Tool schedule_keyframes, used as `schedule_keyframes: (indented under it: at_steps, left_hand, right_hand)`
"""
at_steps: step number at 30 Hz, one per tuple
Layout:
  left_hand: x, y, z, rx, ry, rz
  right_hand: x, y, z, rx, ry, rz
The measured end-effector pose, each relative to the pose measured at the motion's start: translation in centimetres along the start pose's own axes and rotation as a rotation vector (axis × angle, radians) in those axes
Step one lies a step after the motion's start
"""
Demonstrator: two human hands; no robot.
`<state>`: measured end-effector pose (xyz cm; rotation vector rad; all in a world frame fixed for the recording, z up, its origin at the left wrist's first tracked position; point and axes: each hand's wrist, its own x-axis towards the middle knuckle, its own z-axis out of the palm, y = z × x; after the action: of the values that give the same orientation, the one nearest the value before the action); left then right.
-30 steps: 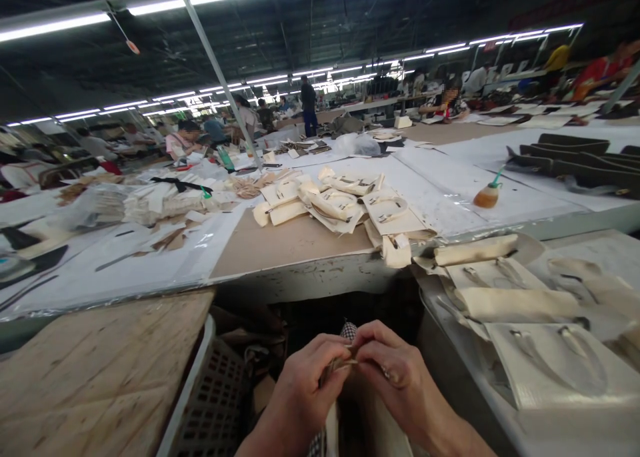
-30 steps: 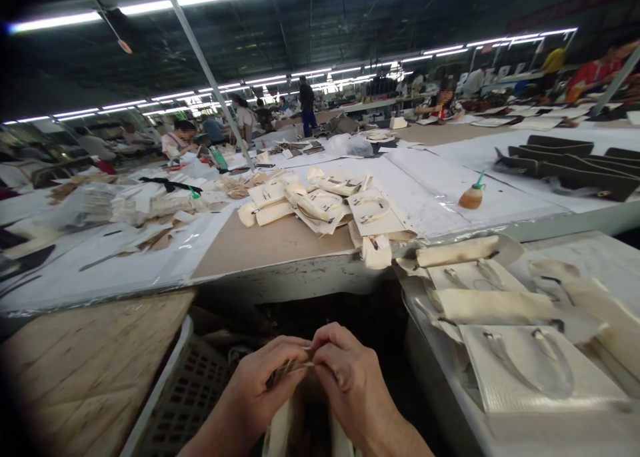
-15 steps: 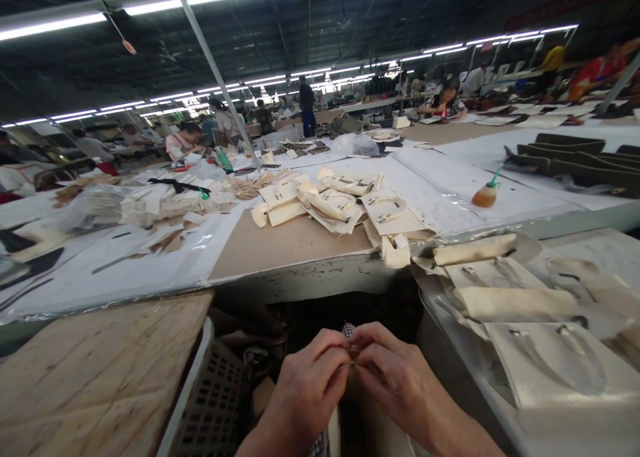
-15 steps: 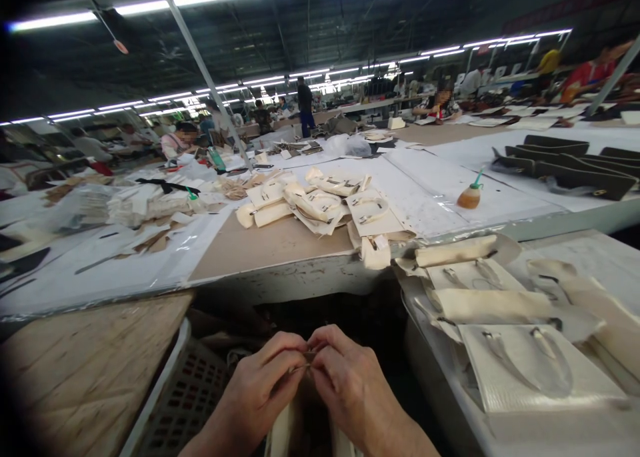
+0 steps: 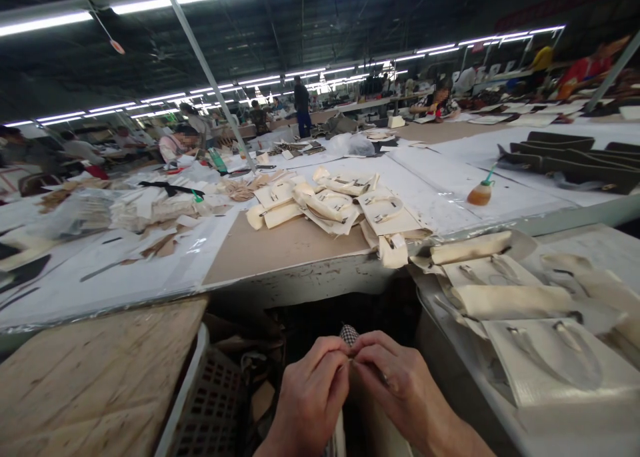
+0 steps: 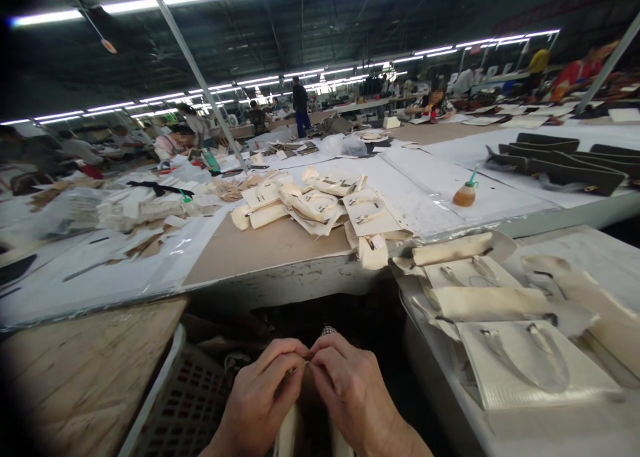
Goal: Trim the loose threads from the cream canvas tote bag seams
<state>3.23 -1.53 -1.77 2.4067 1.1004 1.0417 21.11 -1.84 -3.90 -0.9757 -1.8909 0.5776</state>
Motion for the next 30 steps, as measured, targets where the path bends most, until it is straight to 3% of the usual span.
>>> schedule_keyframes:
  at_steps: [8,21,30]
  left_hand:
    - [-0.2,0.4,0.3,0.021,0.095,-0.022]
    - [0.0,0.8,-0.3,-0.033,0.034,-0.094]
    - [0.0,0.8,-0.3,-0.067,-0.003,-0.352]
  right_hand:
    - [0.1,0.3,0.4,0.029,-0.02,0.028]
    - [0.2,-0.7,0.0,0.064,-0.053,0.159]
    - [0.3,-1.1,-0.4,0.157,-0.08,0.349]
